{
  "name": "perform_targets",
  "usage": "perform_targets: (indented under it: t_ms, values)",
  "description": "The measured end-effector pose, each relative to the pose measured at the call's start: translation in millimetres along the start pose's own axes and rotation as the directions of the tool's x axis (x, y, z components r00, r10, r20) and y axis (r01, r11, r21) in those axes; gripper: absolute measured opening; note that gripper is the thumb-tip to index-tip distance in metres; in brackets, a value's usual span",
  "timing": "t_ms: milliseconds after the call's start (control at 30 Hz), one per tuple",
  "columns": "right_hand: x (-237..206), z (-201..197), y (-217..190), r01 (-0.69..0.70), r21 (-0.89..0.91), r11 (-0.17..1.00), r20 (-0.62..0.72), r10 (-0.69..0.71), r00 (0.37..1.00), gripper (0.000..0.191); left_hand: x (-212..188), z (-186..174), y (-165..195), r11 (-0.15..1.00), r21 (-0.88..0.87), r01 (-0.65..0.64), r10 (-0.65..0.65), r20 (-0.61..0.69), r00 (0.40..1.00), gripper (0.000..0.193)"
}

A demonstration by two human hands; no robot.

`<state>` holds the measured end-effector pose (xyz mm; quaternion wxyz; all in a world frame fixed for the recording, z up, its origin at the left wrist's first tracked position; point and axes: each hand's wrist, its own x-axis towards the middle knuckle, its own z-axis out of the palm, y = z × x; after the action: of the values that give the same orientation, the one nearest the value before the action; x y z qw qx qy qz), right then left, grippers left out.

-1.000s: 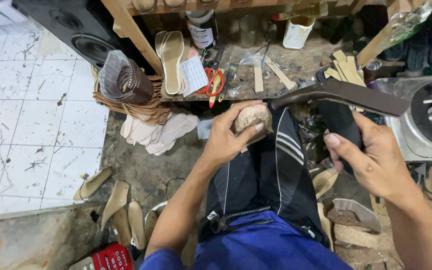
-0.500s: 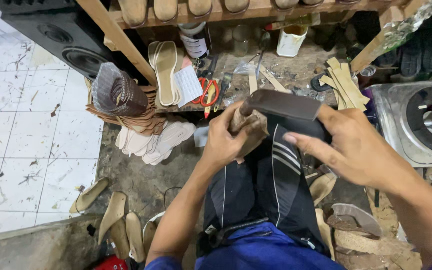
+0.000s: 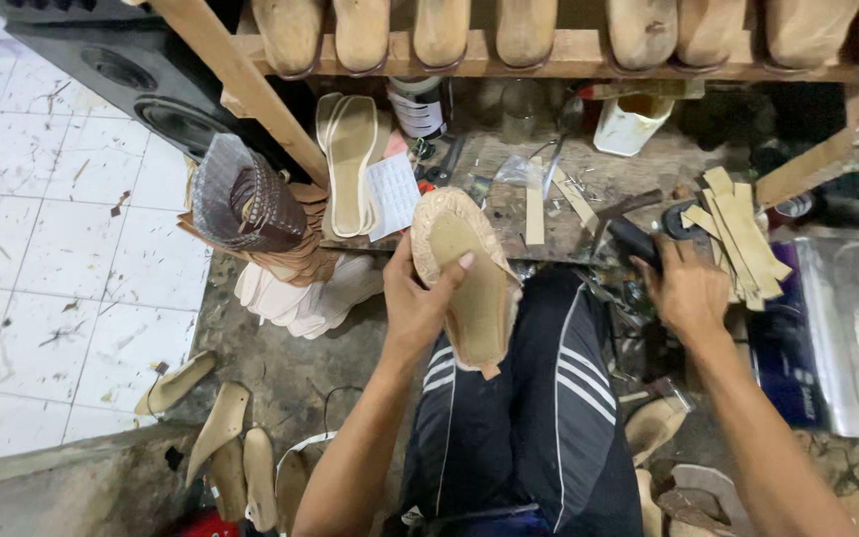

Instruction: The person assembles a shoe sole by placing a patterned insole onto a base sole and pressing the edges with a hammer. They repeatedly tap around the perimeter to secure the layers together.

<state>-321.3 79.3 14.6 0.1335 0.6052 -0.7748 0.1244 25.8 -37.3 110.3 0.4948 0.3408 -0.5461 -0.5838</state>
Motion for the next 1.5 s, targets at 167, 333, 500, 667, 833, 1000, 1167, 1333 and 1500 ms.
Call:
perform_targets:
  t_ms: [167, 333, 500, 667, 833, 1000, 1167, 1333, 1500]
  values:
    - [7.1, 15.4, -2.4, 0.008, 0.004, 1.000, -0.012, -0.008, 1.000, 0.043, 8.3, -2.1, -15.0, 0.997, -0.074, 0.002, -0.003, -0.008, 1.000, 0.047]
    - [-4.0, -25.0, -32.3, -0.032, 0.201, 0.979, -0.114, 0.056, 0.992, 0.049, 6.1, 0.0, -9.6, 0.951, -0.295, 0.087, -0.074, 0.053, 0.996, 0.051]
    - [-62.4, -71.7, -96.6, -0.394, 0.912, -0.114, 0.405, 0.106, 0.908, 0.067, -26.3, 28.1, 25.1, 0.691, -0.690, 0.214, -0.004, 0.292, 0.956, 0.056]
    - [-148.7, -106.2, -147.3, -0.258, 0.315, -0.913, 0.631, -0.002, 0.776, 0.076, -55.1, 75.0, 65.9, 0.606, -0.748, 0.271, 0.085, 0.399, 0.913, 0.072]
    - [-179.9, -160.0, -160.8, 0.015, 0.886, -0.464, 0.219, 0.446, 0.868, 0.067, -95.7, 78.5, 80.2, 0.881, -0.473, 0.004, 0.104, 0.203, 0.974, 0.076]
    - [-161.7, -199.5, -195.7, 0.125, 0.808, 0.576, -0.369, 0.330, 0.869, 0.072, -116.8, 65.2, 67.1, 0.840, -0.514, 0.173, 0.129, 0.499, 0.857, 0.077]
    - [-149.7, -198.1, -212.4, 0.276, 0.624, 0.731, -0.560, 0.172, 0.810, 0.077, -115.3, 54.8, 55.0, 0.871, -0.454, 0.186, 0.056, 0.470, 0.881, 0.076]
    - [-153.3, -188.6, -214.1, 0.288, 0.639, 0.713, -0.557, 0.170, 0.813, 0.078, -115.7, 48.1, 52.2, 0.878, -0.437, 0.195, 0.025, 0.449, 0.893, 0.072]
    - [-150.6, -190.1, -216.7, 0.266, 0.676, 0.687, -0.509, 0.174, 0.843, 0.076, -116.0, 46.9, 51.5, 0.868, -0.452, 0.206, 0.001, 0.415, 0.910, 0.071]
